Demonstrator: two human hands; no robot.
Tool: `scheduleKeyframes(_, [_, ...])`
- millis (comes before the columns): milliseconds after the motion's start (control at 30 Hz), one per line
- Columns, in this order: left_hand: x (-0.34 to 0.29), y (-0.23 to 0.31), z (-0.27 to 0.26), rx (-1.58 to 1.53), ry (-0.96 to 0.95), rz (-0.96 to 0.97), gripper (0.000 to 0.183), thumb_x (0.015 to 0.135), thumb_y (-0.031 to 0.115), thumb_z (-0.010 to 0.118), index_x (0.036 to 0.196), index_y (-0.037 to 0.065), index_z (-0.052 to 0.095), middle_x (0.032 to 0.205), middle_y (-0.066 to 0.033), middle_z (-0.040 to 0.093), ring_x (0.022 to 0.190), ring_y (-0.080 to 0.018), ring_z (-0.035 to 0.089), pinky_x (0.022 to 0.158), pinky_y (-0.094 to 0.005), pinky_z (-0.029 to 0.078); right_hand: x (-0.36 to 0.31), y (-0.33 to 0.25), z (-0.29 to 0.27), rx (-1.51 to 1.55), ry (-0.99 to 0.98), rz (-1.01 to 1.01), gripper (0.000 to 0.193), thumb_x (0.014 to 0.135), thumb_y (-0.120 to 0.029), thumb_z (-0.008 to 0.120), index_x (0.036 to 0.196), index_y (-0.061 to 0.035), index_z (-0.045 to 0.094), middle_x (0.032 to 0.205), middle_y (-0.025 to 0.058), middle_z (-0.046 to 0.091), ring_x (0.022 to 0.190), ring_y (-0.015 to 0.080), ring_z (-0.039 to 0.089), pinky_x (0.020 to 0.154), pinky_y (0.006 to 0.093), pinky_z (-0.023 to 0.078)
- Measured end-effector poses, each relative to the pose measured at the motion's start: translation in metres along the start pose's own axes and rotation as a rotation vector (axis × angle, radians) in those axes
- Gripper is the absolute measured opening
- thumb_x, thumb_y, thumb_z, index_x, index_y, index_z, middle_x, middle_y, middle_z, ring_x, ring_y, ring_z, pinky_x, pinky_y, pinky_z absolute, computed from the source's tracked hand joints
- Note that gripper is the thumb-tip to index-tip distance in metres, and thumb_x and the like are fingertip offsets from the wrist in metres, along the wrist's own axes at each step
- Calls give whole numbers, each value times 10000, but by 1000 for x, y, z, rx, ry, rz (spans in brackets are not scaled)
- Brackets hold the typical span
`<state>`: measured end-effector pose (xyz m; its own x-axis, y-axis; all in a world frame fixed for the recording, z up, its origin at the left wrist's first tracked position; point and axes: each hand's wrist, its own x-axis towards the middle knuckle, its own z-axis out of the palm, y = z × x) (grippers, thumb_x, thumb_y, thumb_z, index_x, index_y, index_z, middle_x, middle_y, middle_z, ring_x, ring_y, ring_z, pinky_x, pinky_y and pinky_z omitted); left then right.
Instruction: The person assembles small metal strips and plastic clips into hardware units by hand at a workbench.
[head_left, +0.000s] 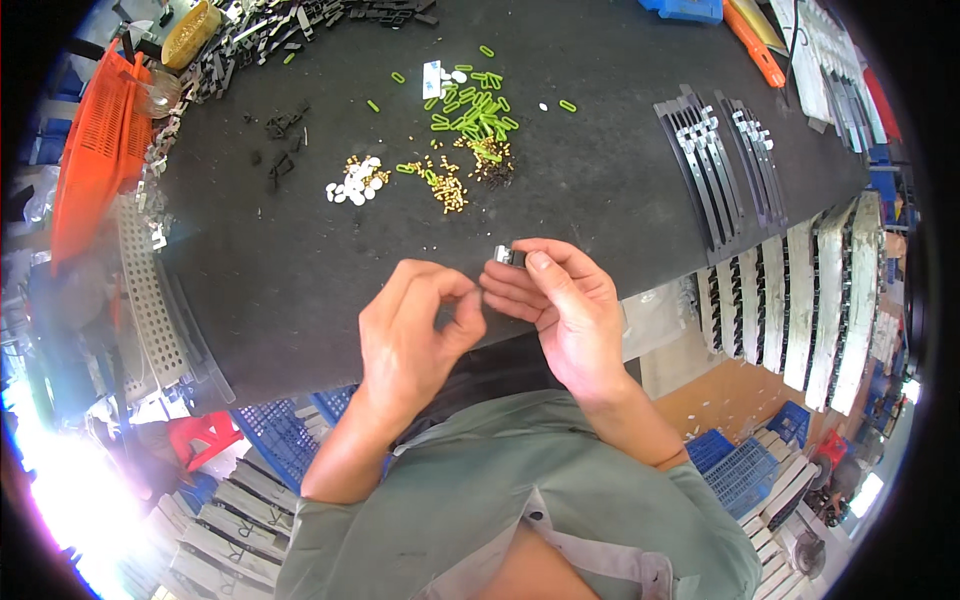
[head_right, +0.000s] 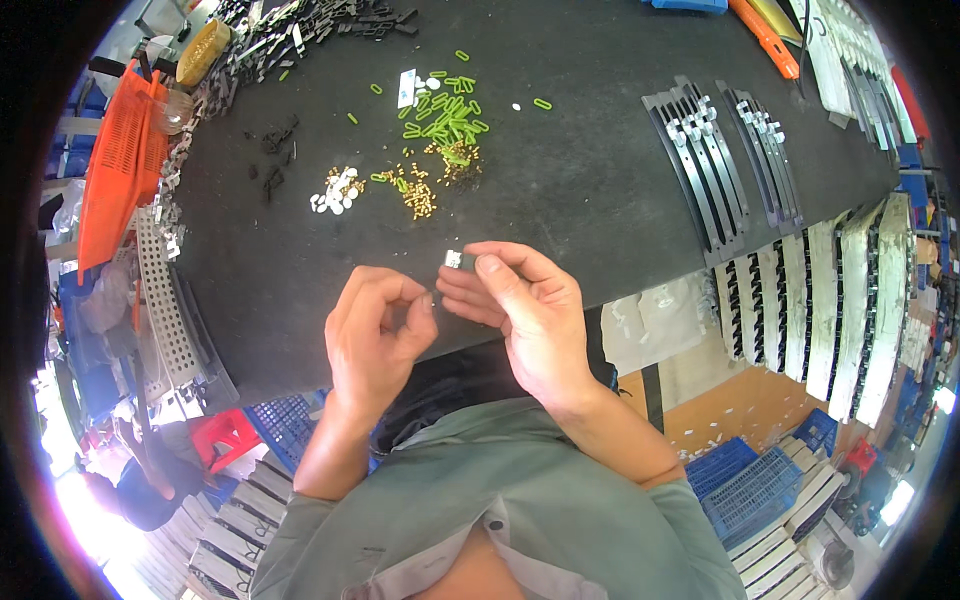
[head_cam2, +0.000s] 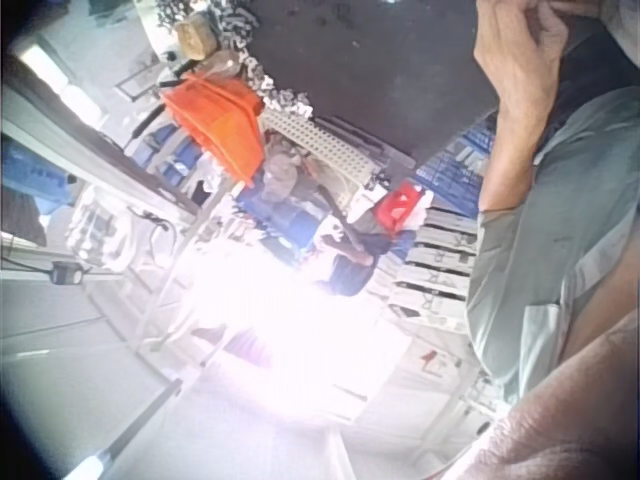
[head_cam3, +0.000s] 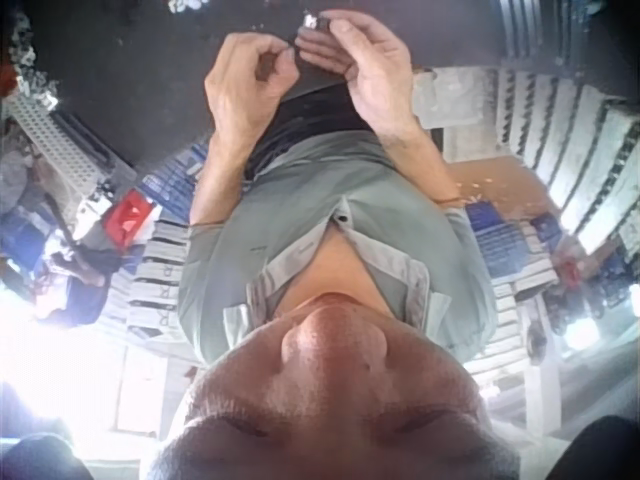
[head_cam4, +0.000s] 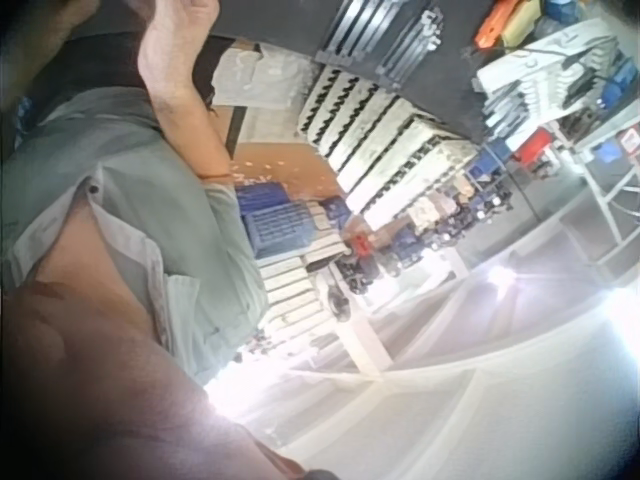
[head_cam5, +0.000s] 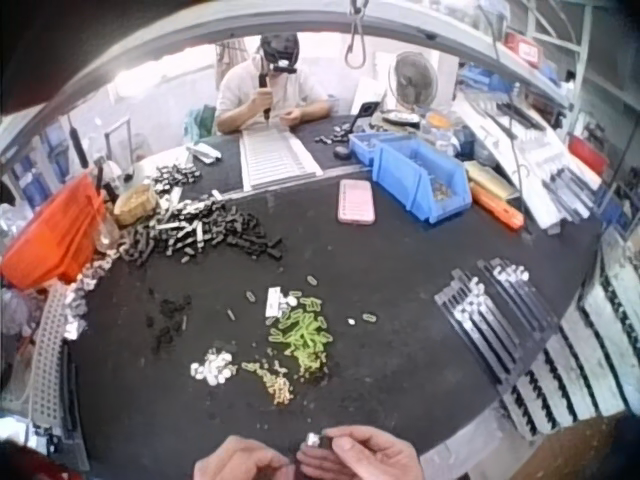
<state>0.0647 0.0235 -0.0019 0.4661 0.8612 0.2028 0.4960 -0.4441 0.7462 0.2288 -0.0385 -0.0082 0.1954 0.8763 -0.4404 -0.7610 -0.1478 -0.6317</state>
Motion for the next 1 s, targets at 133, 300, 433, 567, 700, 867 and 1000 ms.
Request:
scheduleKeyframes(133, [3,1,15,-27,206,282,204,785,45,842,910,47,680,854,-97,668,727,-241,666,588,-338,526,-9,4,8,24,-75,22,238,1056,-155,609,1208,21,658,1039,117,736,925,188,743,881,343,615])
scheduleKeyframes(300, [-4,-1,16,-11,235,315,204,791,17,835,920,46,680,880,-105,672,753,-247,673,626,-339,543,-8,7,7,-33,-103,15,246,1054,-121,606,1238,39,637,1042,110,733,988,157,720,940,312,596])
scheduleKeyframes(433, [3,-1,9,-70,270,227,263,802,-23,814,1040,55,733,1053,-130,694,839,-259,711,707,-341,588,-11,8,8,-79,-126,-44,272,1039,-89,623,1269,57,630,1076,123,733,1019,179,718,962,324,593])
scheduleKeyframes(567, [-12,-5,-5,-127,189,165,266,837,-30,786,1088,61,776,1064,-141,700,892,-254,719,734,-322,586,-10,-4,7,-200,-252,131,333,1015,-31,636,1337,50,615,1144,146,722,1058,213,713,957,345,605])
scheduleKeyframes(700, [-6,3,-26,-321,48,-10,208,920,-45,704,1116,2,754,1073,-153,707,928,-213,723,780,-296,580,-2,5,7,-292,-230,63,303,1000,-1,643,1294,71,626,1131,148,727,998,218,732,892,345,617])
scheduleKeyframes(867, [31,-17,-64,-160,-65,-19,267,931,44,707,1193,-4,706,1120,-168,706,950,-295,718,847,-370,574,16,20,-8,-573,-79,-336,195,998,71,559,1176,54,638,1051,105,726,912,160,722,858,289,583])
scheduleKeyframes(1000, [101,-54,-87,-9,89,-114,255,939,109,708,1168,-4,703,1124,-156,700,935,-246,694,841,-340,555,25,19,-19,-598,-65,-397,160,1001,65,551,1136,46,634,1046,114,699,867,166,709,818,311,604])
